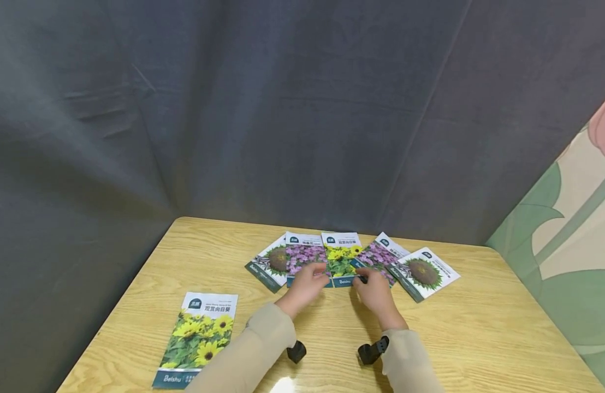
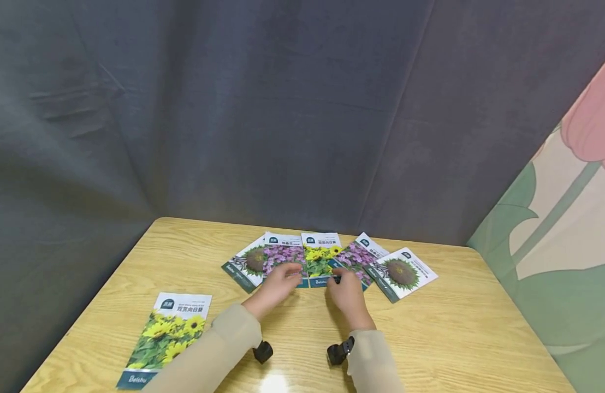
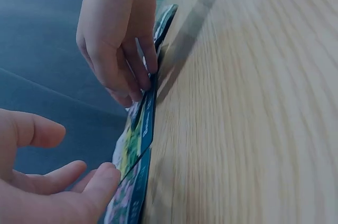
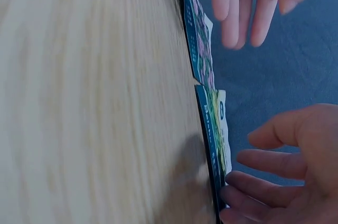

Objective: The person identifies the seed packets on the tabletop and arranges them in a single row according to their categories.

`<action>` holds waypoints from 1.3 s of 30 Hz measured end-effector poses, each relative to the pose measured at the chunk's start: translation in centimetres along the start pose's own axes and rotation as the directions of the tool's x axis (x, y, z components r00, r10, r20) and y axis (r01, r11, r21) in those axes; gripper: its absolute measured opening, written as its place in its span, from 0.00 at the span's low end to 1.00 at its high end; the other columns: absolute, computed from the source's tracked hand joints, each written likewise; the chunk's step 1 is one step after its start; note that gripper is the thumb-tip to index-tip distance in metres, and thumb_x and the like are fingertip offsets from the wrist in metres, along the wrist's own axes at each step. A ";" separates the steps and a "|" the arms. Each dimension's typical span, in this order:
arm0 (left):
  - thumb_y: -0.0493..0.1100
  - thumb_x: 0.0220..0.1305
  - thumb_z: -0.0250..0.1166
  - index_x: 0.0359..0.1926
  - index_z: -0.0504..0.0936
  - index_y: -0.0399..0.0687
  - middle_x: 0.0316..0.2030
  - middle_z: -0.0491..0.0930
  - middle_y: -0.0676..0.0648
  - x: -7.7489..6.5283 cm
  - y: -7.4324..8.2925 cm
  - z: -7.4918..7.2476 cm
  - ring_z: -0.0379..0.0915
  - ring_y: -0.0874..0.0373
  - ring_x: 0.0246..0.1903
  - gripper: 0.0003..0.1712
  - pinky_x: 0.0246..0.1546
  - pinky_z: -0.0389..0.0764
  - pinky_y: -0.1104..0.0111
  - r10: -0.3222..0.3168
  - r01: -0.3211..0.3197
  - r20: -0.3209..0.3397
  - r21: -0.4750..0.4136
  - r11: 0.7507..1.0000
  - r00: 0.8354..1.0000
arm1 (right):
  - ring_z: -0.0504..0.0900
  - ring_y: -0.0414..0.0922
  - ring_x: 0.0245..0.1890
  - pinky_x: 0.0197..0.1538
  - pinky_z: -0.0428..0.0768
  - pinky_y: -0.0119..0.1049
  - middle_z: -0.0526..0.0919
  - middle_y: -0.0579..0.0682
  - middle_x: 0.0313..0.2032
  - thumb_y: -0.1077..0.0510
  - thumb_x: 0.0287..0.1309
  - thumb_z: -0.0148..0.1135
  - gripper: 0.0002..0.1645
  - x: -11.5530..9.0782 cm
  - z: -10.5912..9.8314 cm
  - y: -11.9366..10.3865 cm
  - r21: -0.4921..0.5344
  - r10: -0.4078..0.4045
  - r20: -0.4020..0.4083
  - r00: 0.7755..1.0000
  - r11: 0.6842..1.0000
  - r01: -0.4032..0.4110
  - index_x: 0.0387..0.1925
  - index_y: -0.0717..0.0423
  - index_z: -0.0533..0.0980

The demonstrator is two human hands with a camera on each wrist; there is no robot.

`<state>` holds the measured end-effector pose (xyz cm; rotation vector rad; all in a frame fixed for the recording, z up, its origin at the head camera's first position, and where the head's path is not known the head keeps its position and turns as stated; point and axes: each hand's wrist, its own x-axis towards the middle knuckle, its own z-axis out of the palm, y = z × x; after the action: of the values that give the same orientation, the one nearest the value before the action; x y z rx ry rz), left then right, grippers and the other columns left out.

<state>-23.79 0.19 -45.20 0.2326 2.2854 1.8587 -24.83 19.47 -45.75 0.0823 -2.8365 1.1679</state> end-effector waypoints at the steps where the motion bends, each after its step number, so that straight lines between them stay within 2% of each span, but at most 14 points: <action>1: 0.38 0.70 0.56 0.70 0.67 0.30 0.67 0.70 0.33 0.3 0.0 0.3 0.67 0.37 0.66 0.29 0.65 0.71 0.46 -0.014 0.014 0.007 -0.021 1.000 1.000 | 0.82 0.53 0.37 0.40 0.79 0.48 0.82 0.69 0.50 0.65 0.66 0.57 0.20 0.1 0.0 0.1 -0.003 0.012 0.008 1.000 1.000 -0.011 0.56 0.74 0.77; 4: 0.39 0.70 0.57 0.71 0.66 0.30 0.68 0.68 0.33 1.0 0.2 1.0 0.66 0.37 0.67 0.31 0.65 0.70 0.47 -0.088 0.090 0.025 -0.075 0.993 0.996 | 0.80 0.51 0.33 0.36 0.78 0.45 0.83 0.69 0.50 0.65 0.68 0.57 0.20 0.4 0.0 0.5 -0.022 0.040 0.037 0.999 0.999 -0.039 0.57 0.73 0.77; 8: 0.38 0.67 0.58 0.70 0.66 0.27 0.69 0.67 0.32 1.3 0.5 1.7 0.66 0.35 0.66 0.33 0.65 0.71 0.46 -0.149 0.152 0.035 -0.114 0.982 0.988 | 0.83 0.61 0.45 0.45 0.82 0.53 0.81 0.71 0.50 0.66 0.66 0.59 0.19 0.5 0.2 0.8 -0.080 -0.006 0.032 0.999 0.997 0.008 0.54 0.75 0.78; 10: 0.37 0.66 0.56 0.57 0.75 0.23 0.54 0.77 0.33 1.5 0.6 1.9 0.75 0.40 0.53 0.23 0.59 0.75 0.50 -0.150 0.154 0.042 -0.133 0.979 0.988 | 0.80 0.65 0.51 0.51 0.81 0.57 0.81 0.71 0.49 0.67 0.64 0.61 0.16 0.5 0.4 1.0 -0.130 -0.066 0.010 0.998 0.989 0.067 0.50 0.75 0.79; 12: 0.34 0.64 0.54 0.37 0.74 0.25 0.36 0.74 0.38 1.6 0.6 2.0 0.71 0.47 0.38 0.10 0.50 0.75 0.55 -0.150 0.155 0.042 -0.177 0.972 0.988 | 0.80 0.66 0.51 0.53 0.80 0.59 0.82 0.70 0.46 0.68 0.61 0.63 0.14 0.4 0.7 1.1 -0.174 -0.121 -0.012 0.993 0.978 0.117 0.47 0.75 0.81; 15: 0.32 0.63 0.50 0.42 0.73 0.24 0.41 0.74 0.33 1.9 0.7 2.0 0.68 0.49 0.40 0.12 0.49 0.73 0.57 -0.183 0.190 0.052 -0.307 0.933 0.982 | 0.81 0.65 0.48 0.51 0.81 0.58 0.83 0.68 0.43 0.69 0.58 0.65 0.12 0.4 0.9 1.2 -0.226 -0.176 -0.031 0.984 0.960 0.165 0.43 0.74 0.82; 16: 0.31 0.63 0.50 0.53 0.72 0.20 0.53 0.74 0.30 2.1 0.7 2.0 0.71 0.48 0.48 0.20 0.54 0.74 0.57 -0.201 0.205 0.050 -0.354 0.912 0.978 | 0.81 0.65 0.48 0.51 0.81 0.58 0.82 0.68 0.43 0.69 0.57 0.66 0.13 0.4 0.9 1.2 -0.234 -0.183 -0.031 0.983 0.957 0.171 0.43 0.73 0.82; 19: 0.30 0.62 0.50 0.75 0.52 0.24 0.72 0.59 0.28 2.4 0.6 2.1 0.69 0.46 0.61 0.40 0.62 0.75 0.57 -0.252 0.241 0.037 -0.452 0.859 0.967 | 0.81 0.65 0.47 0.51 0.81 0.58 0.82 0.67 0.43 0.69 0.55 0.68 0.13 0.3 0.8 1.0 -0.238 -0.187 -0.024 0.982 0.955 0.176 0.43 0.72 0.83; 22: 0.29 0.60 0.51 0.71 0.60 0.24 0.57 0.74 0.34 2.7 0.4 2.4 0.74 0.54 0.46 0.37 0.51 0.81 0.65 -0.272 0.245 0.013 -0.479 0.843 0.962 | 0.81 0.64 0.46 0.50 0.81 0.57 0.82 0.67 0.43 0.68 0.55 0.67 0.13 0.2 0.8 0.9 -0.237 -0.194 -0.023 0.981 0.954 0.183 0.42 0.71 0.83; 26: 0.27 0.60 0.51 0.50 0.73 0.24 0.33 0.73 0.44 2.9 0.1 2.9 0.66 0.60 0.27 0.17 0.31 0.77 0.72 -0.228 0.200 -0.021 -0.405 0.892 0.973 | 0.81 0.63 0.45 0.49 0.81 0.57 0.82 0.66 0.42 0.69 0.55 0.65 0.11 0.1 0.8 0.8 -0.233 -0.199 -0.038 0.979 0.955 0.185 0.41 0.71 0.83; 31: 0.27 0.64 0.55 0.54 0.74 0.19 0.39 0.82 0.37 3.0 -0.2 3.4 0.76 0.56 0.30 0.19 0.35 0.82 0.68 -0.120 0.103 -0.086 -0.181 0.978 0.989 | 0.81 0.63 0.46 0.50 0.81 0.57 0.81 0.65 0.42 0.71 0.57 0.64 0.11 0.1 1.0 0.9 -0.228 -0.194 -0.040 0.980 0.957 0.180 0.43 0.69 0.83; 33: 0.27 0.64 0.58 0.63 0.70 0.20 0.47 0.82 0.32 3.1 -0.4 3.5 0.82 0.50 0.39 0.26 0.42 0.85 0.64 -0.091 0.076 -0.118 -0.128 0.989 0.989 | 0.81 0.62 0.46 0.50 0.81 0.56 0.81 0.64 0.41 0.71 0.56 0.65 0.11 0.1 1.1 0.9 -0.226 -0.201 -0.042 0.979 0.956 0.187 0.43 0.68 0.83; 35: 0.26 0.63 0.59 0.61 0.72 0.22 0.48 0.81 0.30 3.1 -0.6 3.6 0.83 0.45 0.43 0.25 0.43 0.86 0.62 -0.080 0.066 -0.131 -0.108 0.992 0.988 | 0.81 0.62 0.45 0.49 0.81 0.56 0.81 0.64 0.41 0.72 0.55 0.65 0.11 0.1 1.2 0.9 -0.220 -0.206 -0.048 0.977 0.957 0.191 0.42 0.68 0.83; 39: 0.23 0.60 0.58 0.59 0.74 0.25 0.46 0.82 0.32 3.2 -0.9 3.7 0.83 0.45 0.41 0.24 0.40 0.86 0.63 -0.076 0.061 -0.147 -0.100 0.993 0.986 | 0.81 0.62 0.44 0.49 0.80 0.56 0.81 0.64 0.41 0.72 0.54 0.65 0.12 0.1 1.2 1.1 -0.194 -0.194 -0.073 0.978 0.965 0.177 0.41 0.68 0.83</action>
<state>-25.98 4.22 -46.98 -0.0004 2.2594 2.0063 -25.05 19.37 -47.34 0.2696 -2.7701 0.8430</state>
